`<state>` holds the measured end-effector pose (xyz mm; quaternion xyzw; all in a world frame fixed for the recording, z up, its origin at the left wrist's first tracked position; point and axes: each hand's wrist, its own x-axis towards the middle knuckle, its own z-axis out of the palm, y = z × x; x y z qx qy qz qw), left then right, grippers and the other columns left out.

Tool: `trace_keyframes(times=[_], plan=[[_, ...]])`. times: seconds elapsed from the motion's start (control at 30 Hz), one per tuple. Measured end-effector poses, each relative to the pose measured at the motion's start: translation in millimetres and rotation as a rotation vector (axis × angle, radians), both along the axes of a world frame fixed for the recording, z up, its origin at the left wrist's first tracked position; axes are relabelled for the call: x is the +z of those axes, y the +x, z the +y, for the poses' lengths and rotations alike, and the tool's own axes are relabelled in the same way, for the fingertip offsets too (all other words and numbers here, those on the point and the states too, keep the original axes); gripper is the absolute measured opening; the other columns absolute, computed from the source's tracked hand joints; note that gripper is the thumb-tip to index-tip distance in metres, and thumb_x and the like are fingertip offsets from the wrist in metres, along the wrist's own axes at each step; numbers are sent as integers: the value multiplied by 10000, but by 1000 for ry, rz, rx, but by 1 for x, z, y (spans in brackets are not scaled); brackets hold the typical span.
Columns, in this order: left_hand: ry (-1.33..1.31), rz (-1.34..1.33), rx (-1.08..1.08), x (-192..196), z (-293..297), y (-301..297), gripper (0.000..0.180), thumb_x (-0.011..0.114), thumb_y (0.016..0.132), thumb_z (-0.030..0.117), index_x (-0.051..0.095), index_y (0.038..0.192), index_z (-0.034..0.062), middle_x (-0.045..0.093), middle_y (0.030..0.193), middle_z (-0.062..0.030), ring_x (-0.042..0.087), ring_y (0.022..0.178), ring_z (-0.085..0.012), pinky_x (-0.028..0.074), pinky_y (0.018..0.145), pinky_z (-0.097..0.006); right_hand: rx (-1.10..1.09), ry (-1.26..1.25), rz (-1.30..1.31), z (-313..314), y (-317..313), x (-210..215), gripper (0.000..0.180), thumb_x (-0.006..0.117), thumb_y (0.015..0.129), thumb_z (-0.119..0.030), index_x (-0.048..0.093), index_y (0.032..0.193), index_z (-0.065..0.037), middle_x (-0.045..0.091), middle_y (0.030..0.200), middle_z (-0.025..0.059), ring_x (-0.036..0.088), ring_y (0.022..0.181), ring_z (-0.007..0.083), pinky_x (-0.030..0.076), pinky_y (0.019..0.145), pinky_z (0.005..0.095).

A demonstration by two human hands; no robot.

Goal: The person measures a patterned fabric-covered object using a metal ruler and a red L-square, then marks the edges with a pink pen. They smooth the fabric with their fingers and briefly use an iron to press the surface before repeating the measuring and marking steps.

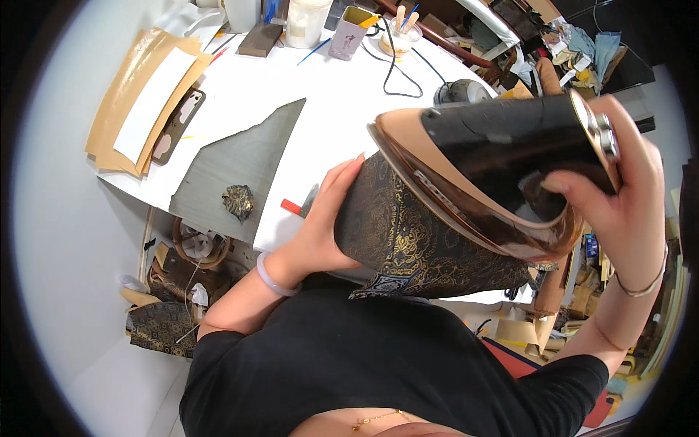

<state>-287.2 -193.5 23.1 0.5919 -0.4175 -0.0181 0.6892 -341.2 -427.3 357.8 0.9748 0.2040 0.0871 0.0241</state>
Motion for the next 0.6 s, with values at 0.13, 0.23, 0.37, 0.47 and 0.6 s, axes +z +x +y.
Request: trace_keyframes(times=[0.13,0.23,0.37,0.47,0.6], plan=[[6,-31,44,-3,0,-1,1229,955,654,241,300,1661,-20,370,1602,-227,410,1503,-397,345,1242,-458,31,19,34,15,25,-1,638,900,901,-247,567,1363,42,743,899,84,733,765,105,556,650,229],[-4,-36,53,-5,1,-1,1195,954,642,240,341,1632,-29,403,1573,-230,429,1480,-402,355,1233,-459,16,-4,39,23,30,2,662,905,896,-243,560,1383,45,749,912,91,741,778,113,568,661,236],[0,-3,43,-7,0,-2,1168,950,641,249,368,1614,-32,440,1546,-233,444,1465,-407,357,1232,-465,-9,7,44,22,27,7,695,911,889,-238,551,1410,48,758,929,101,753,796,124,584,676,245],[-38,2,51,-8,-3,-3,1167,943,636,246,369,1615,-29,445,1554,-233,454,1460,-412,364,1229,-473,-39,32,47,17,17,6,719,916,884,-234,544,1430,50,764,942,108,761,809,132,595,688,253],[-55,-51,83,-12,-6,1,1195,926,616,205,346,1636,-20,439,1569,-224,463,1454,-403,380,1220,-477,-113,84,52,15,-5,-1,752,923,878,-230,534,1457,53,772,959,118,772,827,143,611,703,262]])
